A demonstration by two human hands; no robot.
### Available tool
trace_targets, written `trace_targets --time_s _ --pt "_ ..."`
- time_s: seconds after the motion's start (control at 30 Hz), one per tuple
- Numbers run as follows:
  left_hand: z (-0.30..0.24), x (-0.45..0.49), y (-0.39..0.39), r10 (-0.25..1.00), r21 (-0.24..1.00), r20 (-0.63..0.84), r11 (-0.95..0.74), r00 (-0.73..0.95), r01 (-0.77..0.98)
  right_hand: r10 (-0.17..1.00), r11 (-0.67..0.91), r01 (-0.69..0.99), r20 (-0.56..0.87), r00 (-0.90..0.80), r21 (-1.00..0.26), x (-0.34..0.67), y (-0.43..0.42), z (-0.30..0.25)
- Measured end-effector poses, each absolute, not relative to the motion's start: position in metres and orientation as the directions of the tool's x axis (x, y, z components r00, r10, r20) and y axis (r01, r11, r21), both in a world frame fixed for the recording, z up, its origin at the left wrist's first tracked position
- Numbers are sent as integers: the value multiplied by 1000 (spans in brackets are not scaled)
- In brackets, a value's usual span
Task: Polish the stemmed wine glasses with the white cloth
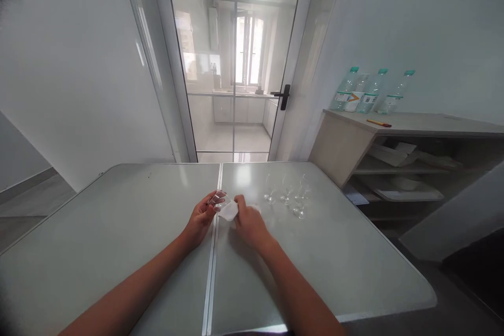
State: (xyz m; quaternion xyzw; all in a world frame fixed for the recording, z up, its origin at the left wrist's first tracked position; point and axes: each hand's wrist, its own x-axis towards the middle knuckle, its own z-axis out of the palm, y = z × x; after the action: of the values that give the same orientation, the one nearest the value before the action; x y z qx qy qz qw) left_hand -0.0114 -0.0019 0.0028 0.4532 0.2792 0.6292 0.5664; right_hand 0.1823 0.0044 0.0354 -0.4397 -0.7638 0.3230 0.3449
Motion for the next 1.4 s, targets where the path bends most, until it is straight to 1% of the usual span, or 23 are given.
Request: trace_targets --time_s 0.07,0.1,0.17,0.2,0.27,0.3,0.37,0.43,0.5,0.57,0.63,0.7,0.73,0.8,0.87,0.93,0.97,1.03,1.1,1.13,1.2,1.3,1.4 --pt "4 -12 -3 959 851 259 -169 118 -497 913 237 229 137 -384 -944 181 2 38" --pt "5 -12 -4 953 843 264 -154 147 -515 900 123 117 61 -432 -985 180 0 39" --pt "5 -13 -4 946 824 270 -132 178 -550 832 -42 0 -35 -554 -999 179 -5 41" --pt "4 -13 -4 946 816 269 -126 178 -564 806 -43 4 -37 -591 -999 178 -6 41" --pt "3 -14 -3 953 809 262 -130 154 -573 820 126 117 37 -571 -985 176 -8 40" --pt "3 -14 -2 958 812 255 -137 134 -567 840 247 217 97 -534 -944 176 -7 39" --pt "2 -15 -1 967 823 239 -155 85 -547 851 429 418 205 -483 -801 176 -4 38" --pt "2 -15 0 972 829 232 -173 44 -532 850 485 489 260 -458 -725 177 -1 38" --pt "2 -14 0 969 827 242 -184 42 -531 875 432 399 268 -404 -809 179 1 39" --pt "2 -13 -2 963 828 252 -161 100 -538 914 266 203 179 -365 -942 181 1 41" --pt "2 -12 -3 951 831 252 -118 178 -544 894 44 35 24 -448 -998 182 -1 43" --pt "1 -12 -4 943 830 254 -98 215 -549 821 -84 -14 -61 -568 -996 182 -4 43" --pt "1 -12 -4 944 827 258 -106 205 -552 808 -64 -1 -51 -587 -998 181 -6 43" --pt "0 -14 -3 955 824 261 -143 143 -549 847 117 101 46 -529 -988 179 -8 42" --pt "0 -15 0 967 824 246 -175 62 -538 878 317 262 177 -445 -912 176 -8 40" --pt "-1 -17 2 975 821 221 -189 -5 -539 884 395 333 256 -391 -856 174 -6 38" --pt "-2 -17 3 978 817 207 -190 -30 -544 896 393 311 285 -340 -865 174 -4 37" --pt "-3 -18 5 979 805 191 -194 -64 -560 938 332 187 303 -166 -924 174 0 33" --pt "-4 -18 6 976 788 195 -214 -95 -577 972 237 28 237 -3 -971 173 4 28" --pt "-4 -18 6 973 778 201 -230 -114 -585 983 184 -40 183 23 -982 172 7 24" --pt "-4 -17 6 967 769 214 -254 -138 -586 995 99 -106 102 -24 -989 170 11 16" --pt "-3 -15 3 963 788 241 -269 -123 -555 994 74 -56 78 -75 -996 167 15 3" --pt "-2 -11 -1 956 813 283 -279 -71 -512 999 46 49 47 23 -998 171 18 -5"
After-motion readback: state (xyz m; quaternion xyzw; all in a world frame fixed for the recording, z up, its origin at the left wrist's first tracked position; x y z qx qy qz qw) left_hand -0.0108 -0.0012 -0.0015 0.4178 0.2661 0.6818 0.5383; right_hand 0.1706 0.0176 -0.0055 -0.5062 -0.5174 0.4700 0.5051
